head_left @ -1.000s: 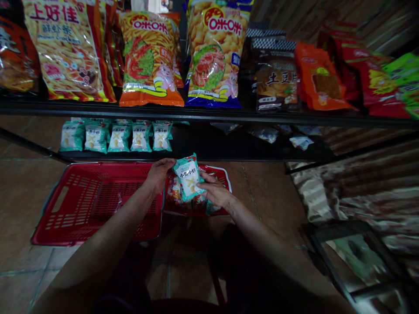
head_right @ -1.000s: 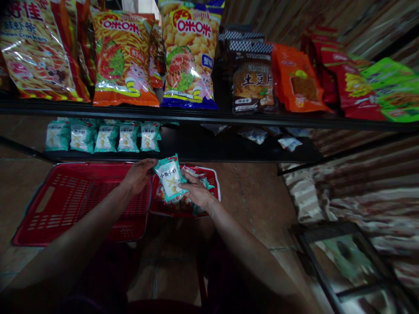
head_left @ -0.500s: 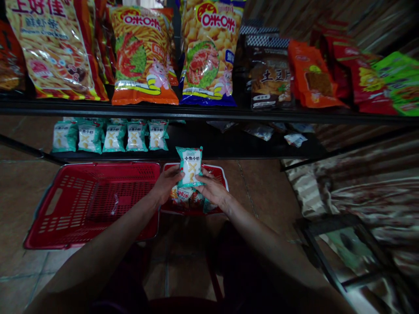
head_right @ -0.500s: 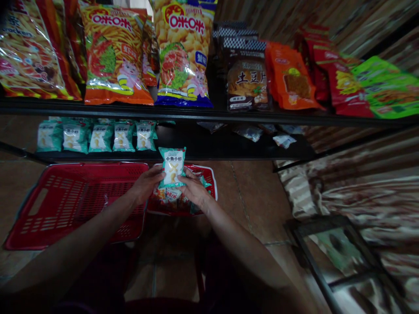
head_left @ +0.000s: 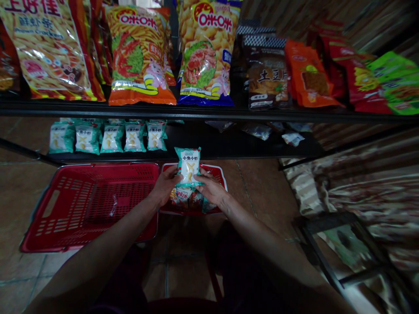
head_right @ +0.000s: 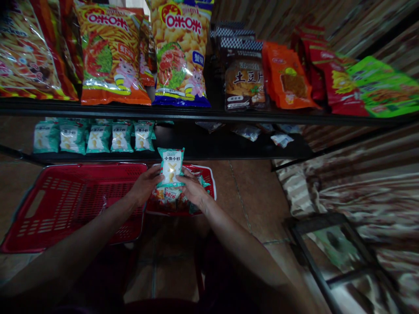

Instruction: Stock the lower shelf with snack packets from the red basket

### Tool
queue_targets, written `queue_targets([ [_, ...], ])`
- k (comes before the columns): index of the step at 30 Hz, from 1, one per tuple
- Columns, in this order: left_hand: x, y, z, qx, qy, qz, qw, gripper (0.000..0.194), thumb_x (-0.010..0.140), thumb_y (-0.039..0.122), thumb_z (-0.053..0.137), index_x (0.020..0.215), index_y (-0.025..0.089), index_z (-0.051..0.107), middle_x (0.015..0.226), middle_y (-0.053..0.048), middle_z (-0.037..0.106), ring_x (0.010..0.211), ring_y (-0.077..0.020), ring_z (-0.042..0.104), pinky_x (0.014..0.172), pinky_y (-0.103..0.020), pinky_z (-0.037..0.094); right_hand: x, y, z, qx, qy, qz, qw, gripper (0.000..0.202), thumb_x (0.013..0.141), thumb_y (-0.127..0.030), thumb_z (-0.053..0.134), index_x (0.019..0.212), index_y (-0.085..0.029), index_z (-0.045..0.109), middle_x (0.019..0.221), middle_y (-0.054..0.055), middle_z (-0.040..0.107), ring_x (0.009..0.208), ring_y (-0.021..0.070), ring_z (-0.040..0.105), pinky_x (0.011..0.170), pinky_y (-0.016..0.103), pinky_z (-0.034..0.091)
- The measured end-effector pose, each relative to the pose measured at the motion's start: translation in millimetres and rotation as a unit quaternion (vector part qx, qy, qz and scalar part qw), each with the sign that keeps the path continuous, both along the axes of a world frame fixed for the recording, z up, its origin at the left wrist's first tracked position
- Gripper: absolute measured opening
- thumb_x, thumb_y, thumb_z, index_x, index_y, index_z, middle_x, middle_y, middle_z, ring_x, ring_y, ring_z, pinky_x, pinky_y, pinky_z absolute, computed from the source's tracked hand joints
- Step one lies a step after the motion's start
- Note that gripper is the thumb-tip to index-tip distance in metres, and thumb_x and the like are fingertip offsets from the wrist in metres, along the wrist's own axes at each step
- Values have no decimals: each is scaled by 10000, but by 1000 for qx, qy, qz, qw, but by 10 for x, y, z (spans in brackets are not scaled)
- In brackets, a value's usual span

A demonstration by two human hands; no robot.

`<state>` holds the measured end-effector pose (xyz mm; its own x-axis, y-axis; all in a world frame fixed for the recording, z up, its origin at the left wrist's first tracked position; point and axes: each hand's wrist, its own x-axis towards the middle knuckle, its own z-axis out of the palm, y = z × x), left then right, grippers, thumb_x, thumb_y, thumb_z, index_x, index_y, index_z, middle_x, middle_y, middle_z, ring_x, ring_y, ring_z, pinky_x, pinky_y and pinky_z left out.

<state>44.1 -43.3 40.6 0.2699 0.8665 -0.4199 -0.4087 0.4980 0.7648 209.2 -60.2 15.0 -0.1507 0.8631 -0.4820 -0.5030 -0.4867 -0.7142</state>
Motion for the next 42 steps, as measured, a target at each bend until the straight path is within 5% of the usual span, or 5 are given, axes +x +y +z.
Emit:
queue_targets([
  [9, -79, -51, -84, 35, 63, -63, 995, 544, 604, 215, 740, 1136, 170, 632, 1142, -82, 672, 992, -247, 630, 879, -390, 490, 253, 234, 81, 22, -51, -107, 993, 297, 608, -419, 797, 806, -240, 669, 848, -34, 713, 792, 111, 619, 757, 244, 462],
  [15, -71, -72, -124, 60, 114, -105, 986, 551, 616, 235, 722, 1154, 169, 623, 1164, -84, 663, 1036, -256, 612, 895, -385, 480, 280, 247, 103, 32, -88, -120, 988, 297, 527, -295, 838, 775, -215, 695, 737, -53, 692, 660, 83, 591, 620, 206, 441],
  [26, -60, -109, -206, 46, 138, -117, 982, 494, 623, 198, 714, 1110, 192, 629, 1137, -81, 669, 1013, -240, 622, 877, -374, 488, 286, 260, 72, 4, -97, -193, 976, 172, 612, -160, 738, 777, -193, 704, 714, -21, 699, 643, 81, 614, 598, 191, 467],
  [35, -50, -87, -93, -24, 69, -70, 995, 453, 583, 155, 747, 1026, 152, 655, 1014, -84, 703, 872, -207, 655, 800, -344, 509, 284, 245, 55, -13, -64, -176, 982, 274, 678, -228, 753, 932, -262, 656, 857, -27, 717, 794, 114, 652, 706, 242, 523],
  [42, -81, 27, -76, -87, -16, 35, 995, 454, 567, 98, 745, 992, 206, 625, 946, -29, 706, 861, -183, 659, 780, -325, 522, 60, 90, 92, -47, -61, -68, 995, 332, 609, -392, 821, 819, -202, 647, 846, 5, 694, 733, 138, 643, 688, 318, 575],
])
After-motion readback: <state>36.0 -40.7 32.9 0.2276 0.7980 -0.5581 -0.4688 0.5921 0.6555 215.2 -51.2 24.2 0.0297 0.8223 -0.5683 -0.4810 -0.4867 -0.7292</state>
